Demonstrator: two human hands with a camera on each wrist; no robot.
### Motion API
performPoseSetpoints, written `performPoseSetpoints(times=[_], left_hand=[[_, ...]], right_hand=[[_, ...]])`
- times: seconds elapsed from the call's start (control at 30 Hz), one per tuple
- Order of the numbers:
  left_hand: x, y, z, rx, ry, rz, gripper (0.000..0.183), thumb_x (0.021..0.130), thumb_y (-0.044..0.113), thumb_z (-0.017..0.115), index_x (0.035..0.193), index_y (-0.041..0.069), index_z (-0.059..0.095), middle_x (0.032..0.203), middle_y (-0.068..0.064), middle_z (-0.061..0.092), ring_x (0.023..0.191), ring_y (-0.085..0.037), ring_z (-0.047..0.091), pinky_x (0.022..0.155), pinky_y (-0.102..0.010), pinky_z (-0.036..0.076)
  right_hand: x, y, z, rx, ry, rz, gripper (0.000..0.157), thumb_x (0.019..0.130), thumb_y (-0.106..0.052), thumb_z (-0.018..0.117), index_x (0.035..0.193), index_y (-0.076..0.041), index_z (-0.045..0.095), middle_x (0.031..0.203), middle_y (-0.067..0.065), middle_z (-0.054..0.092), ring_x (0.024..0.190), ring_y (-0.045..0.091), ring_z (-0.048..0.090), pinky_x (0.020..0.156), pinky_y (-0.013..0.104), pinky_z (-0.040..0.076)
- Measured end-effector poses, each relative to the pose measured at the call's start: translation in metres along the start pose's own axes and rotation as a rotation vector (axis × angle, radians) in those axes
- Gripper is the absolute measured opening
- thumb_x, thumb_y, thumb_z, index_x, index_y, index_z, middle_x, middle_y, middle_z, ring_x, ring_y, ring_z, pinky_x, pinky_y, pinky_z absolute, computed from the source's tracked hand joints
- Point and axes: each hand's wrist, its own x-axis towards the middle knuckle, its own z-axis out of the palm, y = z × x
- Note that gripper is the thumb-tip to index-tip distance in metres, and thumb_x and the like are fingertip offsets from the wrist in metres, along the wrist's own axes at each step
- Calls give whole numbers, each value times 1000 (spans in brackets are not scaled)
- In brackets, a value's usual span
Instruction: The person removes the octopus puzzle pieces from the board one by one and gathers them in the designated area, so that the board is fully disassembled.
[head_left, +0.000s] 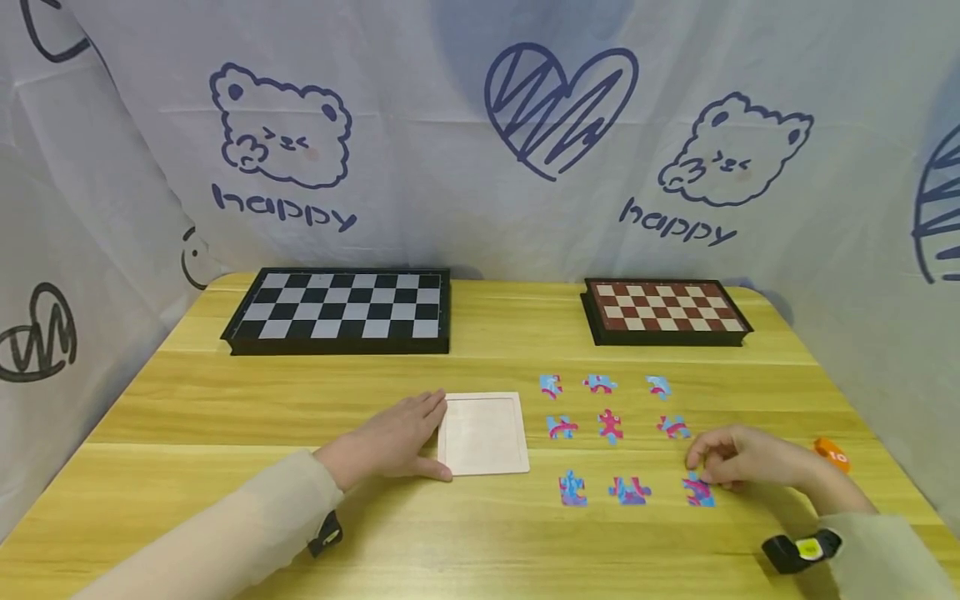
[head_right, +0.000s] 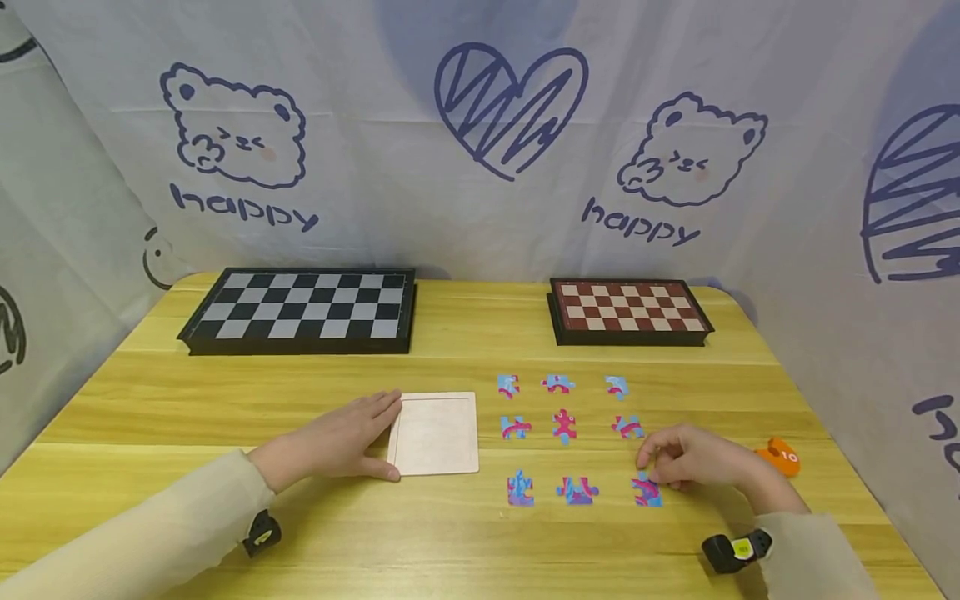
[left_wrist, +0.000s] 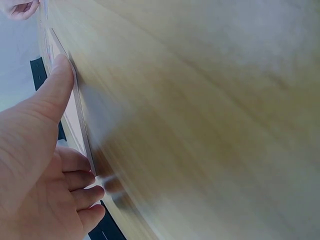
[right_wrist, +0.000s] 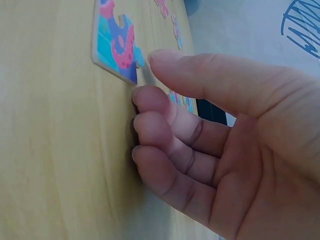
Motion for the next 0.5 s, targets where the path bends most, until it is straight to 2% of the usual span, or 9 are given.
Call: performPoseSetpoints(times=[0.2,0.3,0.4,0.5], left_hand=[[-3,-3,-2,-68,-2,-22,94,80,55,62,138,-11,30,145,-25,22,132,-38,22,108,-44,21],[-6,-9,-7,-107,12,-29,93,79,55,62,139,-9,30,146,-24,21,133,-38,22,108,-45,21],[-8,-21,-17,-110,64,-31,88,81,53,61,140,-6,31,146,-22,21,132,-38,23,107,-46,22],[-10,-36,-32,-104,149,-27,82,84,47,61,140,-5,31,146,-22,22,131,-39,24,106,-48,21]], right_hand=[[7,-9,-3,-108,78,1,18,91,-2,54,104,11,55,66,8,53,55,11,47,46,28,43],[18,-21,-5,-195,159,-4,22,92,-3,53,109,11,54,75,8,57,57,12,48,48,27,45],[31,-36,-9,-334,267,3,22,93,-7,54,110,7,56,80,8,57,62,12,49,51,27,45],[44,-51,-12,-511,381,24,23,92,-12,57,109,3,58,85,5,57,71,14,53,60,29,47]])
